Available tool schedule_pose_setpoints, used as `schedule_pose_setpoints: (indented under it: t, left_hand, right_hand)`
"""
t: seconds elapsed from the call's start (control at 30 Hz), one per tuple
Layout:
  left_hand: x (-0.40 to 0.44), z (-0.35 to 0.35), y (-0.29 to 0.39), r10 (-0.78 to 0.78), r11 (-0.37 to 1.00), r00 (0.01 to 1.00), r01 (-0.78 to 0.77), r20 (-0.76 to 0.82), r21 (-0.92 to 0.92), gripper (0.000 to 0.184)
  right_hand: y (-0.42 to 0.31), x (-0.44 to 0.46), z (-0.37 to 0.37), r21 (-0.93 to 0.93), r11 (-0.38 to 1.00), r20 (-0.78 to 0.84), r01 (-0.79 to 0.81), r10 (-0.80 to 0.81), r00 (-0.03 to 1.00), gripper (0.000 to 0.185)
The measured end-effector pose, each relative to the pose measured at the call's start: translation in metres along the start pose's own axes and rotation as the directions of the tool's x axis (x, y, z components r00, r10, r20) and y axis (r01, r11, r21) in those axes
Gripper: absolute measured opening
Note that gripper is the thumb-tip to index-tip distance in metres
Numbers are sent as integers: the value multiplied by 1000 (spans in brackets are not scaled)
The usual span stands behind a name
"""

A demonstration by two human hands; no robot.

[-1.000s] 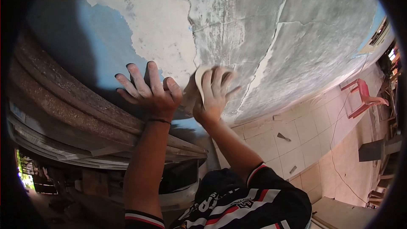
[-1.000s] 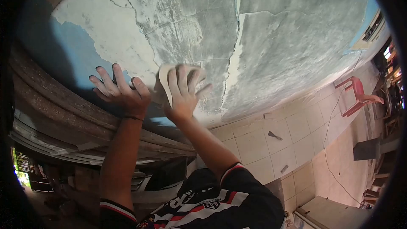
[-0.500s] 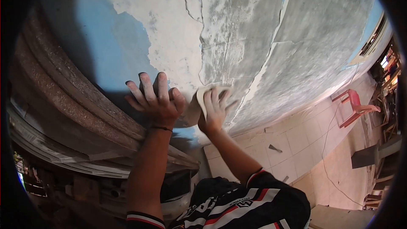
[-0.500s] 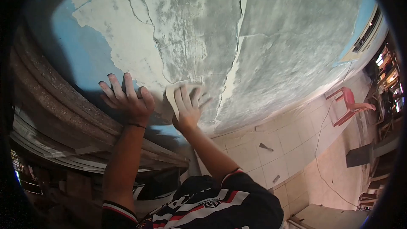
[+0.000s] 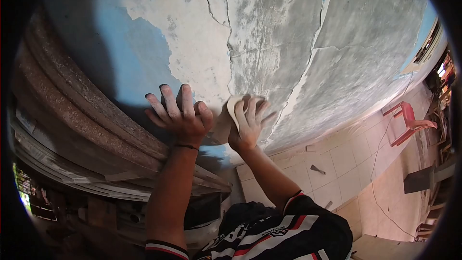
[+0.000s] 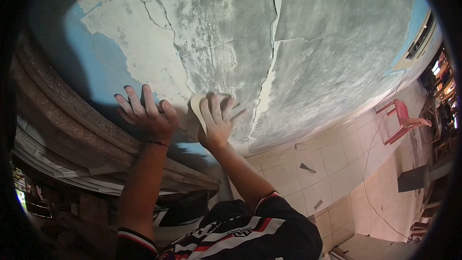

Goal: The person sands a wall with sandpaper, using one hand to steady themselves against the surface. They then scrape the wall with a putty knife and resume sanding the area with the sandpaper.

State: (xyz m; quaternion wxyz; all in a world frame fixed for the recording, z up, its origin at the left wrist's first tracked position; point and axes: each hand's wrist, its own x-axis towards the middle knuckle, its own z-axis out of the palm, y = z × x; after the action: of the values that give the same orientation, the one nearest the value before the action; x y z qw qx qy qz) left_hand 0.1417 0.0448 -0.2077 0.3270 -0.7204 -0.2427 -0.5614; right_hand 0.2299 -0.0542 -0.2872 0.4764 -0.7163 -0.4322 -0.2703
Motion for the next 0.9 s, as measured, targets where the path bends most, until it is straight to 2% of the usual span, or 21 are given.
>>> schedule_pose_setpoints:
  t: [0.03,0.07,0.17,0.2,0.3,0.33,0.43,0.47,0.6,0.7,0.73,0.83,0.9]
  left_hand:
    - [0,0,1,-6,1000,1000,6,-2,0,47]
    - [0,0,1,-7,1000,1000,7,2,1,47]
    - [0,2,0,-17,1000,1000,17,-9,-14,45]
    - [0,4,1,-27,999,999,26,-22,-29,43]
    - [-2,3,2,-40,999,999,39,-26,-37,41]
    - [-1,3,2,-39,999,999,38,-26,-33,41]
    - [-1,4,2,-38,999,999,36,-30,-38,41]
    - [-1,3,2,-35,998,999,34,-25,-46,41]
    - [0,0,2,-19,1000,1000,19,7,-7,44]
    - [1,-1,1,-1,1000,1000,1,7,9,47]
    - [1,0,2,-1,1000,1000,1,-5,7,47]
    - [-1,4,1,-37,998,999,35,-31,-47,42]
    - [1,2,0,-7,1000,1000,6,-17,-19,45]
  right_hand:
    - [-3,12,-2,34,998,7,-45,44,999,45]
    - [-3,17,2,58,998,-82,4,1,997,44]
    - [7,-9,6,-1,1000,-50,23,-23,999,43]
    - [7,-20,4,-39,999,24,-8,9,1000,42]
    - [13,-21,9,-30,999,-29,32,-33,999,42]
    - [5,-4,2,-43,999,-15,-14,14,1000,42]
    - [1,19,0,35,999,-71,16,-14,997,41]
    - [-1,14,-7,45,998,64,-44,41,997,42]
    - [22,-36,19,-55,998,2,14,-14,1000,55]
    - [2,5,-1,46,999,-19,-6,7,1000,43]
    - [1,18,-3,49,998,-78,40,-36,996,43]
    - [7,4,1,-1,1000,24,-1,1,1000,42]
    - [15,-28,14,22,999,-4,-40,40,999,46]
